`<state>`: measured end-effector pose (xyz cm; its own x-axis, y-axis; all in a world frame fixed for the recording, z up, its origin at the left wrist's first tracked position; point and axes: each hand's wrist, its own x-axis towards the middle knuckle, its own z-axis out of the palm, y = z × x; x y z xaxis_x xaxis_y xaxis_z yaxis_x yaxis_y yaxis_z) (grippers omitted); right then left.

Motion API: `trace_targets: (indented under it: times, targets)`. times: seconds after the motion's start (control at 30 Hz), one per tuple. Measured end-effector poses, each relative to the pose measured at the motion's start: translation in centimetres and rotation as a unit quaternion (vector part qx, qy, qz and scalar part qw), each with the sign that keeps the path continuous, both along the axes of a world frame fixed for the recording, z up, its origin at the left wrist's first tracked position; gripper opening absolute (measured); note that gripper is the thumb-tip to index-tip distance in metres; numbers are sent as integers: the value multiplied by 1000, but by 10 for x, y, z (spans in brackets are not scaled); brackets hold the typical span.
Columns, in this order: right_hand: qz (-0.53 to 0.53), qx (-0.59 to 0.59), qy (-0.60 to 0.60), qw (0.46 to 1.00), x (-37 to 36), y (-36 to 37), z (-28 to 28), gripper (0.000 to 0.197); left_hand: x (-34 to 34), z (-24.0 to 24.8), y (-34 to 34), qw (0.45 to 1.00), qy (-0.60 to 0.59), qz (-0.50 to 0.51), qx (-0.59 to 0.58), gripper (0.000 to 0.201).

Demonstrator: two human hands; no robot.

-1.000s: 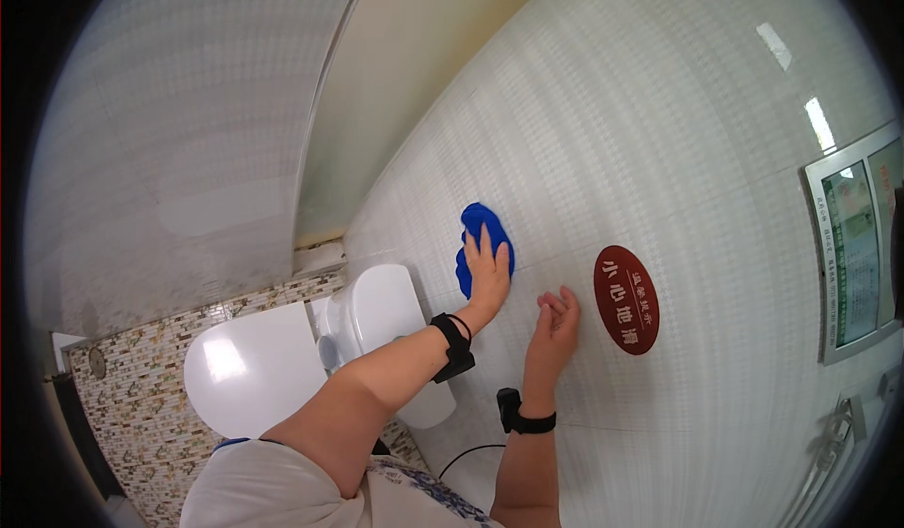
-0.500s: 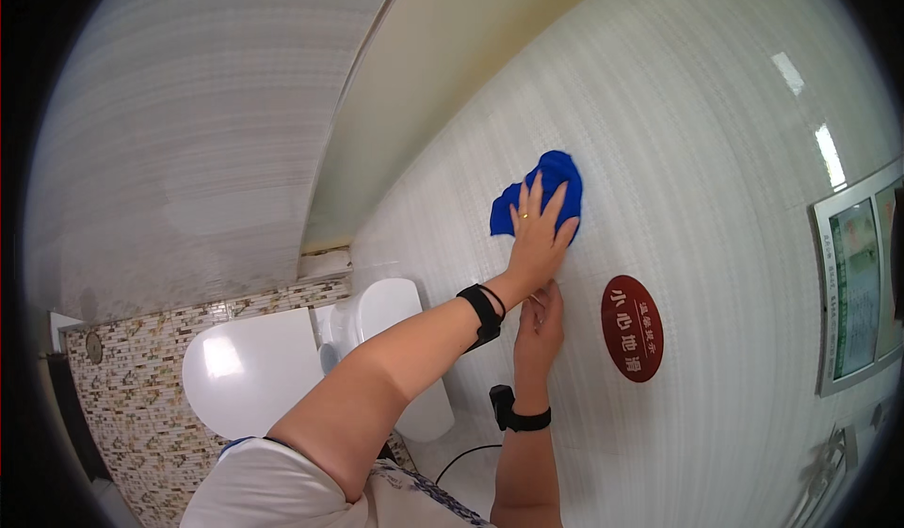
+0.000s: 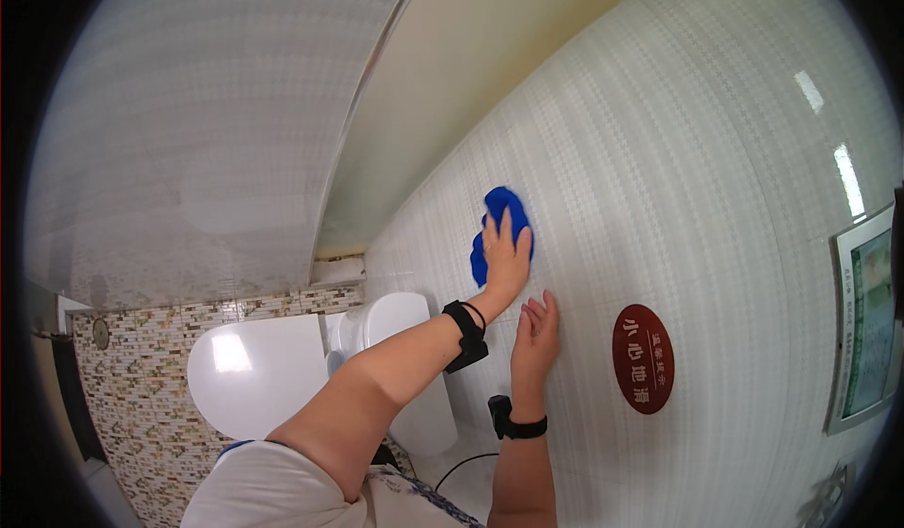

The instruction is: Cleaning the bathroom wall tiles using a blue cloth.

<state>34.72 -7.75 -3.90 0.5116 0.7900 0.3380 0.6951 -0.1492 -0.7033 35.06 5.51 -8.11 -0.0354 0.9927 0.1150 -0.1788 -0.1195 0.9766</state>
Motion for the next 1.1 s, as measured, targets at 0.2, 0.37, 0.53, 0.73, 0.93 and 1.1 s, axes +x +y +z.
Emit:
trace_targets:
  times: [0.2, 0.37, 0.53, 0.73, 0.93, 1.1]
  targets:
    - [-1, 3, 28, 1000, 5, -5, 2, 44, -11, 101, 19, 983, -40, -49, 172, 50]
    - [-6, -13, 21, 1000, 1, -3, 5, 44, -5, 77, 32, 984, -23, -18, 173, 51]
    - [8, 8, 41, 999, -4, 4, -1, 45, -5, 16, 40, 998, 3, 17, 58, 54]
    - [29, 11, 19, 999, 1, 15, -13, 45, -6, -25, 49, 1000, -7, 2, 8, 59]
    - [10, 10, -4, 1000, 4, 18, -18, 42, -2, 22, 64, 998, 9, 44, 36, 54]
    - [-14, 4, -2, 1000, 6, 17, -17, 39, -6, 86, 77, 986, -26, 5, 165, 50]
